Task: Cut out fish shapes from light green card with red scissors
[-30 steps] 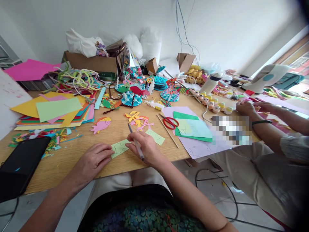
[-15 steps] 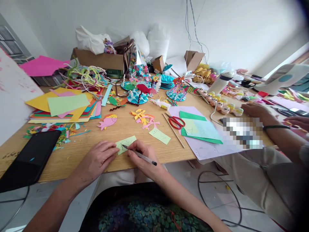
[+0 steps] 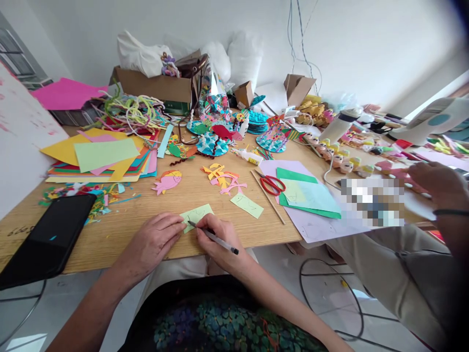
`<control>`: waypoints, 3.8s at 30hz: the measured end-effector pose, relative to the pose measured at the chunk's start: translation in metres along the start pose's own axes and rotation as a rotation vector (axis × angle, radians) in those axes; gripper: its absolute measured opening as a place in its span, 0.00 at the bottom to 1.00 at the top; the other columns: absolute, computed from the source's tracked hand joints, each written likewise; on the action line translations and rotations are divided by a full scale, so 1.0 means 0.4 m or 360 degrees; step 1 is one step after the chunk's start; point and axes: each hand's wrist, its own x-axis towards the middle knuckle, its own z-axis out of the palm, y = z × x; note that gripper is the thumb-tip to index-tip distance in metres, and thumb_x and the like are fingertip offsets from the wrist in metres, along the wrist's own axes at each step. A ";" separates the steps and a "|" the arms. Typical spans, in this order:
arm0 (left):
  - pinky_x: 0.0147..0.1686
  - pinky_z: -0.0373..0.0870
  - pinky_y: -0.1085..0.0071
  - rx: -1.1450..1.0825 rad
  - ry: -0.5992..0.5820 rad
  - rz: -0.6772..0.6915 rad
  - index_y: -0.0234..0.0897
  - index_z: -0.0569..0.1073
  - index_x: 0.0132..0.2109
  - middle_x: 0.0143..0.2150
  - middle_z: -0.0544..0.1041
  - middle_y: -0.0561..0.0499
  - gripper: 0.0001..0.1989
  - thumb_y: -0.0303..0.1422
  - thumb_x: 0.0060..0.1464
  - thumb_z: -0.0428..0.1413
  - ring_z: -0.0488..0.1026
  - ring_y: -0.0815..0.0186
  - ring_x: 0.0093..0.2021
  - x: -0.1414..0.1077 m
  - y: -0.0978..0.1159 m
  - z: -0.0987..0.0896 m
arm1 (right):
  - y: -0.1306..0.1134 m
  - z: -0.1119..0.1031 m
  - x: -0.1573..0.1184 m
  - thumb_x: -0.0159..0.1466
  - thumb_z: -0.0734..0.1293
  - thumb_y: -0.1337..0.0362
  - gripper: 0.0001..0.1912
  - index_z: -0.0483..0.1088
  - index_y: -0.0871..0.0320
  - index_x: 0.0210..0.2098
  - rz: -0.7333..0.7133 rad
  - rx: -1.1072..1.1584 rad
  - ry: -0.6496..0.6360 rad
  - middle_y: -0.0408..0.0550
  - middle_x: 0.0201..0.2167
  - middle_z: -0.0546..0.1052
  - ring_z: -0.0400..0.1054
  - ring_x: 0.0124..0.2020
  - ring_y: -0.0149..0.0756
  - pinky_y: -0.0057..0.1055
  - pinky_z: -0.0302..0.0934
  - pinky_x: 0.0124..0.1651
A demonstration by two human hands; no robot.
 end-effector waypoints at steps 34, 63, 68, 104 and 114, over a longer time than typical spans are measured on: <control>0.46 0.72 0.61 -0.0079 -0.0033 -0.0049 0.39 0.77 0.44 0.44 0.79 0.46 0.16 0.32 0.62 0.45 0.73 0.60 0.47 -0.004 -0.001 -0.001 | 0.002 0.001 -0.001 0.59 0.60 0.68 0.04 0.64 0.57 0.28 -0.0084 -0.0091 -0.0018 0.39 0.20 0.69 0.61 0.21 0.28 0.23 0.54 0.27; 0.45 0.73 0.61 -0.0066 -0.0020 -0.0052 0.39 0.78 0.43 0.43 0.79 0.46 0.16 0.33 0.63 0.45 0.73 0.60 0.46 -0.002 0.003 -0.003 | 0.005 0.003 -0.001 0.59 0.60 0.69 0.04 0.64 0.56 0.29 -0.0086 -0.0106 -0.0042 0.40 0.22 0.71 0.64 0.23 0.29 0.24 0.54 0.28; 0.46 0.73 0.61 -0.0081 -0.0024 -0.0062 0.39 0.77 0.43 0.44 0.79 0.46 0.15 0.32 0.62 0.45 0.73 0.60 0.47 -0.003 0.002 -0.001 | 0.008 0.004 -0.002 0.59 0.60 0.69 0.04 0.64 0.56 0.29 -0.0100 -0.0086 -0.0046 0.40 0.22 0.70 0.62 0.22 0.28 0.23 0.54 0.28; 0.46 0.73 0.62 -0.0095 -0.0048 -0.0066 0.37 0.77 0.43 0.44 0.79 0.45 0.16 0.32 0.63 0.45 0.73 0.61 0.47 0.001 0.006 -0.005 | 0.010 0.006 -0.001 0.59 0.60 0.69 0.04 0.64 0.56 0.28 -0.0125 -0.0082 -0.0023 0.40 0.22 0.71 0.63 0.23 0.28 0.23 0.53 0.28; 0.47 0.72 0.61 -0.0066 -0.0049 -0.0064 0.37 0.77 0.44 0.45 0.79 0.45 0.16 0.33 0.63 0.45 0.73 0.60 0.48 -0.003 0.006 -0.003 | 0.016 0.008 -0.002 0.60 0.60 0.68 0.04 0.64 0.56 0.29 -0.0172 -0.0087 -0.0029 0.40 0.22 0.70 0.63 0.23 0.28 0.23 0.53 0.28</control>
